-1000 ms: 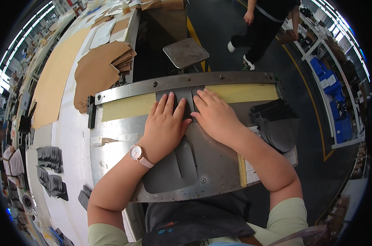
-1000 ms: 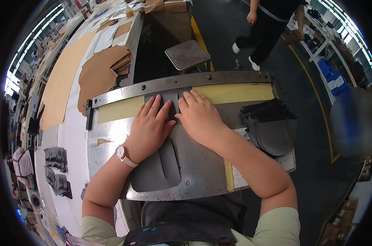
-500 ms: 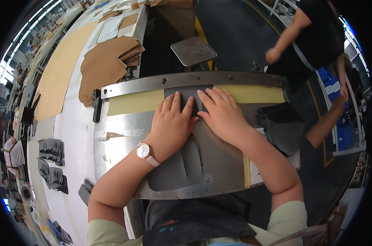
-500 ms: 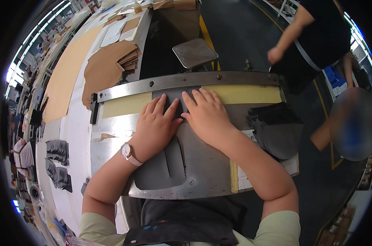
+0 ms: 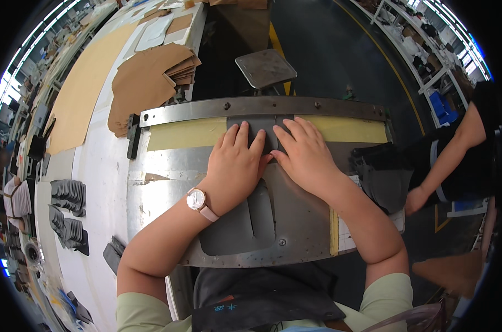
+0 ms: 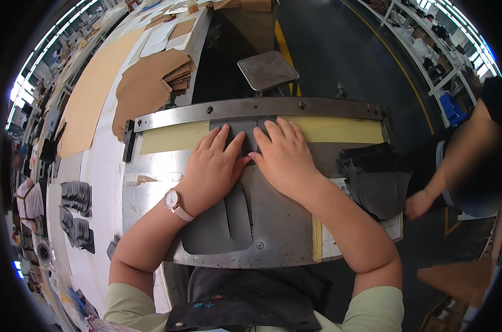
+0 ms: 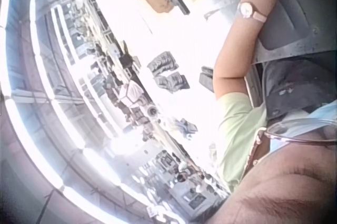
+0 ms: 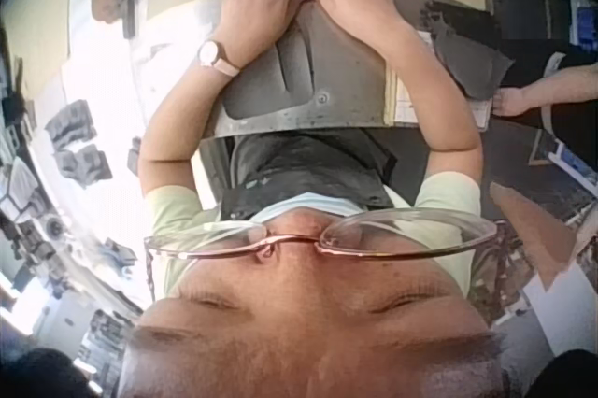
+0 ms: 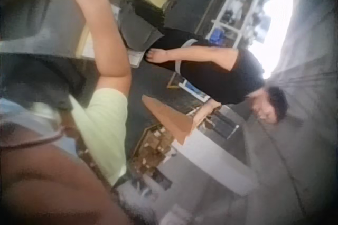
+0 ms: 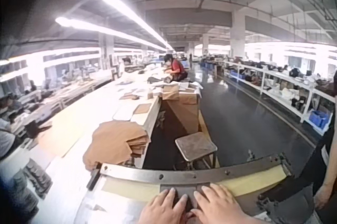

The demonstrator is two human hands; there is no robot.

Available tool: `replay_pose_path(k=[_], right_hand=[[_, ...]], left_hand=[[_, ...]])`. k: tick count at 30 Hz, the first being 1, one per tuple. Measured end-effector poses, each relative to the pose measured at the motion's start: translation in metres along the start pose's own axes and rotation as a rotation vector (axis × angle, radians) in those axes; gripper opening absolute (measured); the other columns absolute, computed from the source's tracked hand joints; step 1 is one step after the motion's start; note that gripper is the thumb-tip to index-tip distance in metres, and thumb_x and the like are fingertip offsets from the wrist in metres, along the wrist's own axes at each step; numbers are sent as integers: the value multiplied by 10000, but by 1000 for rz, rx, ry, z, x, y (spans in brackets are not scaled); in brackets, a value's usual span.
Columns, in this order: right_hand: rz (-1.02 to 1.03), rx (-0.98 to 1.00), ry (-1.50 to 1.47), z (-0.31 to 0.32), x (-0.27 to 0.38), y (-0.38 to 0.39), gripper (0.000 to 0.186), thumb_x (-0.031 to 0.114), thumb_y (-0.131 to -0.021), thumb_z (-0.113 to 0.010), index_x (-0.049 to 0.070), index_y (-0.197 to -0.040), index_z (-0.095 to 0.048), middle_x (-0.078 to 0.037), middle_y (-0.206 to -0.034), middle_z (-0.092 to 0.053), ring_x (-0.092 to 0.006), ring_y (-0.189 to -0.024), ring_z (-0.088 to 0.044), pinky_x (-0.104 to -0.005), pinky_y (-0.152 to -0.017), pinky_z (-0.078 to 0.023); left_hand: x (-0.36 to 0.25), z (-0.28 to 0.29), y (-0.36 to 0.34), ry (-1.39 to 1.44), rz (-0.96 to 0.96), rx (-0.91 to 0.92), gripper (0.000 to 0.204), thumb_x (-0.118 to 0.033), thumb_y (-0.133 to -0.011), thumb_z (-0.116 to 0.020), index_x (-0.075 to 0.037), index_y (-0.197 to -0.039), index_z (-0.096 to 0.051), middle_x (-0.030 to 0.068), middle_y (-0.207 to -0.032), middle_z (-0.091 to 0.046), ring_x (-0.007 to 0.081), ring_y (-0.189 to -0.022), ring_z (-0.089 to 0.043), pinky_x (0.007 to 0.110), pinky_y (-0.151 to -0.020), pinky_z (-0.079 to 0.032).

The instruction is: The person folds and presses leather pieces against a metal guide by hand, attaches strips to the panels, and stacks the folded pieces on the workstation.

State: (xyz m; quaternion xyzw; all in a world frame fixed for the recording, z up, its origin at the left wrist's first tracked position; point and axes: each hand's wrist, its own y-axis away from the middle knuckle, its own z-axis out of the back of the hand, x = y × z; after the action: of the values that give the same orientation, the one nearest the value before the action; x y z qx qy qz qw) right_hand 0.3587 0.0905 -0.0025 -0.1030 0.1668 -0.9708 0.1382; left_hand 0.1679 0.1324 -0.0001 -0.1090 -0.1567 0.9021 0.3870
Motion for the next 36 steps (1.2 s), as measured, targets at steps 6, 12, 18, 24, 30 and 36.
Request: replay_pose_path(k=[6,12,18,24,30,36], right_hand=[[10,-20,-3,0,-1,1,481,294,-914,-683,7,-1291,-601,-211,-1327,-564,-395,-1299,-474,-508,-1126,-351],[5,-26,8,3,0,0,470,295,-910,-686,13,-1279,-613,-202,-1323,-571,-376,-1272,-491,-491,-1107,-371],[-1,-16,6,1,1,-1,467,297,-905,-692,16,-1270,-617,-191,-1312,-582,-360,-1246,-503,-481,-1092,-384],[-6,-18,21,1,0,1,460,304,-901,-698,31,-1261,-616,-183,-1327,-557,-362,-1272,-476,-479,-1075,-392],[-3,-6,69,8,4,0,456,308,-869,-728,54,-1236,-634,-134,-1225,-550,-321,-1216,-476,-450,-1018,-410],[45,-46,58,10,2,-3,431,300,-846,-746,58,-1190,-655,-115,-1168,-564,-311,-1146,-501,-447,-1008,-411]], left_hand=[[1,-3,-1,-7,-8,-72,452,-253,-902,-680,-74,-1307,-586,272,-1316,-562,407,-1219,-557,458,-1011,-460],[2,-2,-2,-18,-3,-23,464,-258,-905,-677,-82,-1322,-577,281,-1340,-553,417,-1242,-549,451,-1022,-458],[5,-2,-2,-39,6,5,461,-265,-913,-668,-83,-1326,-576,273,-1338,-568,417,-1250,-550,454,-1024,-453],[3,-3,0,-49,-19,-64,464,-299,-881,-689,-80,-1282,-606,270,-1313,-594,392,-1190,-569,470,-975,-433],[2,-2,2,-36,14,-51,495,-270,-860,-712,-115,-1315,-596,207,-1252,-571,338,-1146,-560,456,-973,-428],[2,2,3,-75,-3,-68,492,-271,-863,-710,-122,-1318,-597,196,-1209,-584,328,-1118,-576,474,-984,-418]])
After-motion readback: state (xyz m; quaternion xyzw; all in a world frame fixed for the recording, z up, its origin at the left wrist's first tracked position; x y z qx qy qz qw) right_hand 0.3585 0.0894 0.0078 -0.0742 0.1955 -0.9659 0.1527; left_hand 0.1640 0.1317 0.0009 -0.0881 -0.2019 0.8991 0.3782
